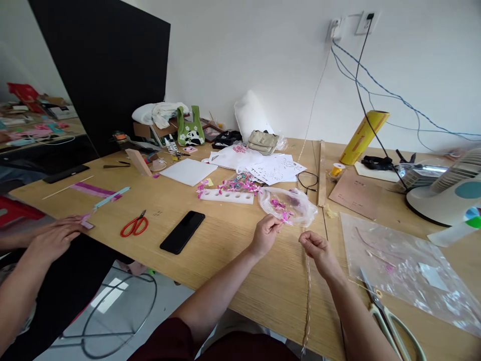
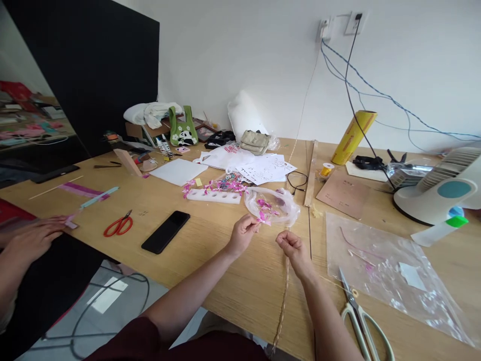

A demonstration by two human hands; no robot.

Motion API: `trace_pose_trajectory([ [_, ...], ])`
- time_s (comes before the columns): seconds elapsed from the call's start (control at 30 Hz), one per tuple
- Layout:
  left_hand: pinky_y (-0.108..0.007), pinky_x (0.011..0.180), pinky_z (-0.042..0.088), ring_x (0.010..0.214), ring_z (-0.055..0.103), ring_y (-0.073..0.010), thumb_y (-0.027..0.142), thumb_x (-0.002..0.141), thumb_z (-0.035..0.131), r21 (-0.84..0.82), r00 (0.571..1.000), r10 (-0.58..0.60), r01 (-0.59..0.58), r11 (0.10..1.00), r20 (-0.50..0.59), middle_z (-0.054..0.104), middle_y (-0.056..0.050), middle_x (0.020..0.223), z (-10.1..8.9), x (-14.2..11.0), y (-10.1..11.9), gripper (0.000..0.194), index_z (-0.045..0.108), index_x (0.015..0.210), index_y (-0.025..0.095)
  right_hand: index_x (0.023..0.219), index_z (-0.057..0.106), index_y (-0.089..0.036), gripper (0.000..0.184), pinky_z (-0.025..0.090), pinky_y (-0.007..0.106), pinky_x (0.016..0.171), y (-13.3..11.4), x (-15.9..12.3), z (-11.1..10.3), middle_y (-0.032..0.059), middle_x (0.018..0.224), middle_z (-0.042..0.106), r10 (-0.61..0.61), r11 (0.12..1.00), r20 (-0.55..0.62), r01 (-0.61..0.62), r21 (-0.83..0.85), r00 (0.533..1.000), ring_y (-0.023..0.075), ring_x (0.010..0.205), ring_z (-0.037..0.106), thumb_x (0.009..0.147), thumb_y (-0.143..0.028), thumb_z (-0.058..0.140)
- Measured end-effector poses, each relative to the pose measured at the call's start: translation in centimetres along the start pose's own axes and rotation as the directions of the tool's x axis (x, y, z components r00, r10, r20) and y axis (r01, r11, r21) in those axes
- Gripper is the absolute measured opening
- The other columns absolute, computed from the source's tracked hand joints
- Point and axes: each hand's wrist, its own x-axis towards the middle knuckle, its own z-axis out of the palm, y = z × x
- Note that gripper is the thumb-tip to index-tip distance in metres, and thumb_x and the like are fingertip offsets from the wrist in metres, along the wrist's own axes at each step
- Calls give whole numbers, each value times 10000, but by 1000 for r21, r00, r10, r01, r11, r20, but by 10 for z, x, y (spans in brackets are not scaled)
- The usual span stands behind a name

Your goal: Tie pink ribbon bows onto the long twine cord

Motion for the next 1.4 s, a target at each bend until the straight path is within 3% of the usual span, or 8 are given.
trace_pose_trajectory([
  [0.2, -225, 607, 370, 619, 458, -104, 190, 801, 493, 131, 996, -32, 43, 990, -81, 471, 4, 642, 6, 1, -15, 146, 561, 673, 167, 700, 512, -185, 235, 196, 239, 481, -7, -2, 17, -38, 578, 358, -84, 996, -25, 83, -32, 996, 88, 522, 276, 790, -401, 538],
  [0.47, -218, 579, 400, 584, 489, -88, 218, 780, 522, 12, 980, -172, 174, 985, -101, 500, 1, 665, 8, 3, -14, 135, 618, 703, 161, 697, 493, -183, 239, 174, 233, 454, -5, 1, 18, -46, 566, 330, -65, 998, -43, 64, -18, 997, 78, 501, 241, 796, -398, 526],
  [0.6, -216, 564, 384, 557, 469, -81, 257, 750, 556, -147, 945, -301, 281, 948, -131, 489, 16, 614, 11, 4, -10, 140, 607, 678, 149, 689, 491, -179, 255, 164, 229, 437, 3, 4, 16, -50, 550, 321, -37, 999, -61, 36, -5, 997, 72, 482, 229, 777, -414, 536],
  [0.83, -207, 558, 343, 540, 428, -67, 326, 711, 616, -514, 875, -484, 410, 753, -11, 490, 22, 550, 16, 3, 1, 209, 616, 722, 117, 698, 500, -188, 287, 149, 220, 417, 11, 14, 8, -68, 523, 319, 88, 995, -111, -83, 47, 990, 63, 442, 208, 717, -462, 582],
  [1.0, -189, 574, 345, 572, 460, -52, 321, 643, 696, -699, 807, -586, 457, 550, 67, 525, 15, 612, 15, 6, 8, 238, 627, 752, 121, 705, 546, -179, 309, 150, 218, 409, 4, 16, 13, -66, 508, 354, 80, 996, -189, -74, 39, 979, 57, 437, 225, 643, -462, 654],
  [1.2, -179, 677, 388, 707, 512, -47, 290, 613, 732, -787, 729, -675, 480, 387, 113, 567, 7, 764, 16, 7, 12, 225, 625, 747, 145, 832, 609, -178, 338, 105, 220, 401, -2, 14, 34, -97, 456, 260, 140, 981, -206, -107, 162, 969, 49, 407, 157, 617, -430, 678],
  [1.3, -184, 699, 395, 717, 510, -44, 295, 624, 725, -807, 718, -682, 483, 341, 141, 562, 18, 777, 15, 6, 12, 221, 619, 762, 159, 942, 624, -180, 398, 107, 219, 395, -3, 13, 42, -104, 440, 238, 156, 971, -166, -120, 209, 974, 52, 390, 156, 627, -420, 662],
  [1.4, -193, 714, 404, 731, 512, -54, 301, 632, 718, -816, 721, -676, 479, 323, 156, 561, 16, 788, 13, 6, 13, 218, 606, 760, 165, 816, 636, -176, 303, 106, 223, 392, -5, 11, 41, -87, 441, 289, 145, 974, -169, -110, 197, 975, 52, 389, 172, 644, -426, 641],
])
